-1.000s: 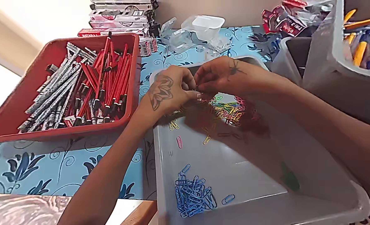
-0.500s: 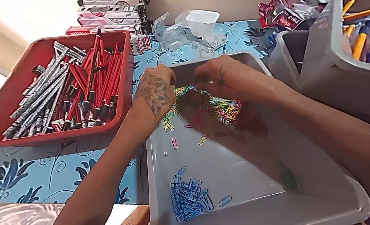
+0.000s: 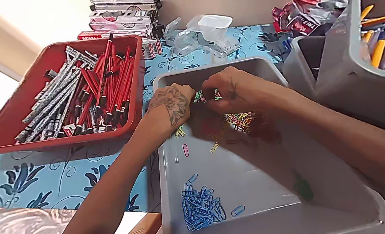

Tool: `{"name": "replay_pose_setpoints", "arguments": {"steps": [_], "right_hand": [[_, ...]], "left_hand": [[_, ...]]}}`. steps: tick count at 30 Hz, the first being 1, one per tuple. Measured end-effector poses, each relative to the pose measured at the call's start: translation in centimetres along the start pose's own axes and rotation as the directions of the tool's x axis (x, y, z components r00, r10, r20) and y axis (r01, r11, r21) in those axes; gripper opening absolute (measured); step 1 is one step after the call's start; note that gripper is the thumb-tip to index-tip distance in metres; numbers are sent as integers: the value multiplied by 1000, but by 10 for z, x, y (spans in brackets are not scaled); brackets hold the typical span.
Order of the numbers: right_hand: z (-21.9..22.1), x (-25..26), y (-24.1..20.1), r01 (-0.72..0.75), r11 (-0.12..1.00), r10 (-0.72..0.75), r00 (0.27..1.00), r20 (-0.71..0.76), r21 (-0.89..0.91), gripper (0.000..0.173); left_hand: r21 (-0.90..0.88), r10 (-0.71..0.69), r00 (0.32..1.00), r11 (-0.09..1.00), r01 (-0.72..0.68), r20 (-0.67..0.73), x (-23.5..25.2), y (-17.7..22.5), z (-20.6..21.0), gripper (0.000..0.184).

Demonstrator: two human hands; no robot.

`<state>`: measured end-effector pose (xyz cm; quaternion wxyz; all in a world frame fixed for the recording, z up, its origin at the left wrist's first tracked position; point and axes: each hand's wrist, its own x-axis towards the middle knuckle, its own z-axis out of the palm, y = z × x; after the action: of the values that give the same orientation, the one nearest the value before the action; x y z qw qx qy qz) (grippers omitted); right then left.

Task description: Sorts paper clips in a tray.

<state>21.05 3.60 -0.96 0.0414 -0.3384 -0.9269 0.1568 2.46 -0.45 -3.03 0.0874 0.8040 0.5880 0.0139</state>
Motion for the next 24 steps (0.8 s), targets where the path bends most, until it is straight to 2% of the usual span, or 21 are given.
{"name": "replay_pose_setpoints", "arguments": {"steps": [6,8,13,16,19,24], "right_hand": [[2,-2,1,103,977,-116,991,61,184,9],[3,-2,3,119,976,-127,991,35,181,9],[0,-2,3,94,987,-94,996,-6,132,8],[1,-1,5,108,990,-106,994,-21,96,9],[2,1,4,132,988,-132,991,-12,85,10],[0,-1,0,165,976,-171,985,30,142,11]], "left_hand": [[34,26,999,999,-27,19,0,0,1,9],[33,39,999,999,-39,2,0,0,1,10],[-14,-91,996,996,91,-19,-2,9,-5,17],[9,0,1000,1000,0,-28,-2,3,0,23],[38,74,997,996,-75,36,-2,0,-1,11],[52,63,995,996,-67,75,-1,4,-3,7]]}}
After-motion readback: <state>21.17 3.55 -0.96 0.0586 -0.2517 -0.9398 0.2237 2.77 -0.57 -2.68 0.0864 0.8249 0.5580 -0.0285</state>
